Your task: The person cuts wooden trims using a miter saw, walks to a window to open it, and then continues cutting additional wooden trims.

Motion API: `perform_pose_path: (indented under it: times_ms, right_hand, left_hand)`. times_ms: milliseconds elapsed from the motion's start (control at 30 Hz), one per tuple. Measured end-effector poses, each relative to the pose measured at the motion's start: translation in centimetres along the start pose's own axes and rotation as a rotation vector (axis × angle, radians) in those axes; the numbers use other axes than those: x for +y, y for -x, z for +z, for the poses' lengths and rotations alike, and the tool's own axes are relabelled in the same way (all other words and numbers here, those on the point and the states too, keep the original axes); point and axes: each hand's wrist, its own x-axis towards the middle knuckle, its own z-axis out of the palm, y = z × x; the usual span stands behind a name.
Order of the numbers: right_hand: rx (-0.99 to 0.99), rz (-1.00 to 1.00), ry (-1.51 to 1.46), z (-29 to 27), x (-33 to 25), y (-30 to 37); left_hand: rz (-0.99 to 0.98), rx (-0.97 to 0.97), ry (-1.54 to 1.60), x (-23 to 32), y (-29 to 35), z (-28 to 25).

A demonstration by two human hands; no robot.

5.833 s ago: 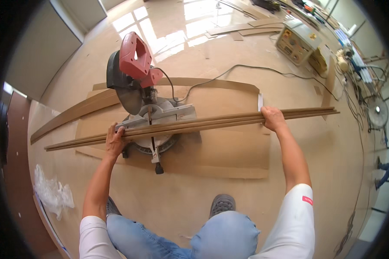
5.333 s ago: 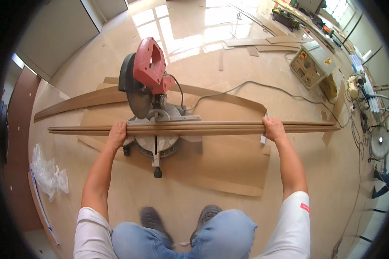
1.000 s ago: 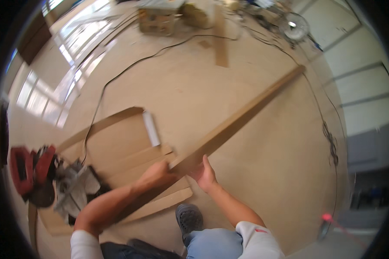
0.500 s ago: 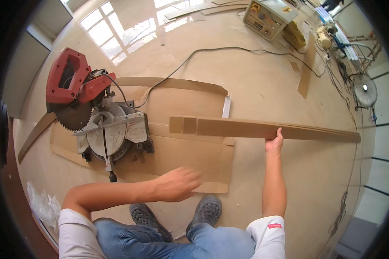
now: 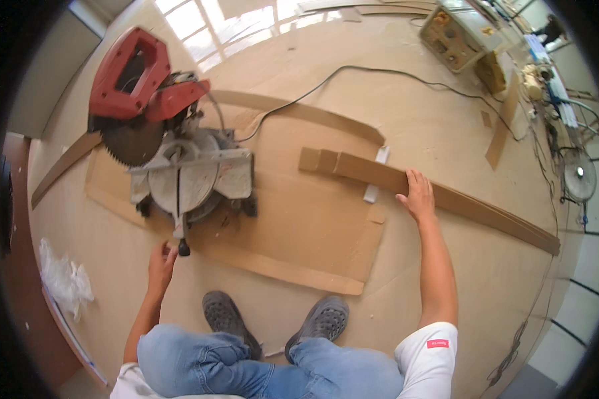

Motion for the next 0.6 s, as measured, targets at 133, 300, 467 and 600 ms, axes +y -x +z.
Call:
perform_pose_path:
  times_ms: [133,300,467,600]
  right_hand:
    - [-0.194,-0.015,0.147,0.7,0.0,-1.8]
    - [-0.211,-0.019,0.013,-2.0,-1.3,-2.4]
    - [-0.126,-0.155,-0.109,-5.6,-5.6,-1.1]
    - [-0.159,-0.200,-0.257,-8.5,-10.6,-0.6]
  left_hand:
    - [0.174,0.010,-0.058,-0.9,-2.8,1.9]
    - [0.696,-0.008,-0.207,5.5,-1.2,5.5]
    - [0.599,0.305,-0.273,8.1,-2.5,14.0]
    - [0.656,0.097,-0.154,8.0,-2.9,16.5]
